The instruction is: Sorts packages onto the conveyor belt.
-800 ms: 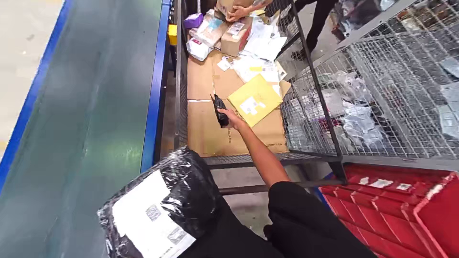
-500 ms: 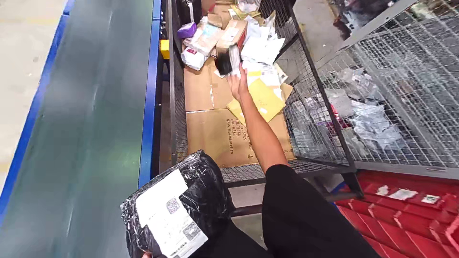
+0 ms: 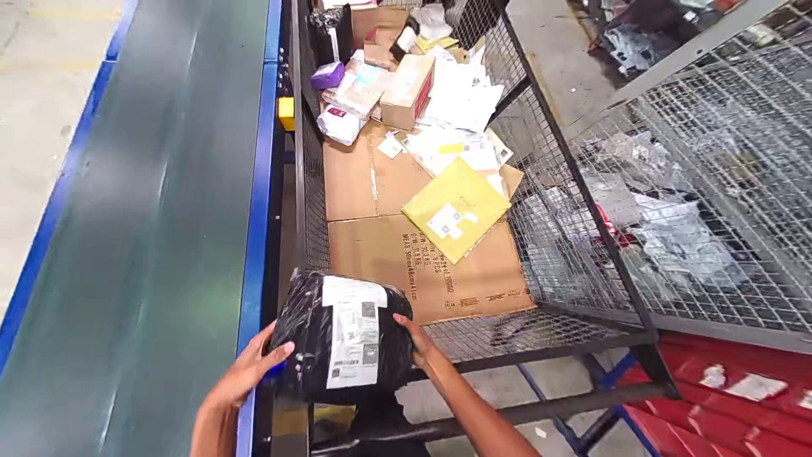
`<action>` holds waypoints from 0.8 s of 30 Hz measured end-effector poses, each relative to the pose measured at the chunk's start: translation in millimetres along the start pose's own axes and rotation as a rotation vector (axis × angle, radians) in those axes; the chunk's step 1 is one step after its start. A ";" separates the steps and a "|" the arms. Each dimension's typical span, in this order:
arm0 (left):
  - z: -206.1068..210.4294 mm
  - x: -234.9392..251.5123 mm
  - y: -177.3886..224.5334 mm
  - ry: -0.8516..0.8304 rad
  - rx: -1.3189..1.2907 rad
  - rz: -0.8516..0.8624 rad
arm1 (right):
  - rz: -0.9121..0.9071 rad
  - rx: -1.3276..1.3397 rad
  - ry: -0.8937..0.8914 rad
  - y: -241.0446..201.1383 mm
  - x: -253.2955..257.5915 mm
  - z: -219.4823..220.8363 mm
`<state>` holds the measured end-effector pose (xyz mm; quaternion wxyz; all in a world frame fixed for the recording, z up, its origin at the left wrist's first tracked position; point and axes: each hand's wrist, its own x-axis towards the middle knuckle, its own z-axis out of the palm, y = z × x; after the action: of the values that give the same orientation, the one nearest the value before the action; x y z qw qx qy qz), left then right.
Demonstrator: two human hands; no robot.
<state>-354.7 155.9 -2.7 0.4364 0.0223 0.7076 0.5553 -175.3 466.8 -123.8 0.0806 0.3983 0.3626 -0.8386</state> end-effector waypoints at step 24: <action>71.8 -70.9 -152.6 0.405 -0.249 -0.103 | -0.202 -0.596 -0.087 -69.6 106.8 71.2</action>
<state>-195.6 115.9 -83.7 0.3126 -0.1797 0.7069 0.6085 -319.8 485.8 -133.7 0.1254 0.2827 0.6263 -0.7156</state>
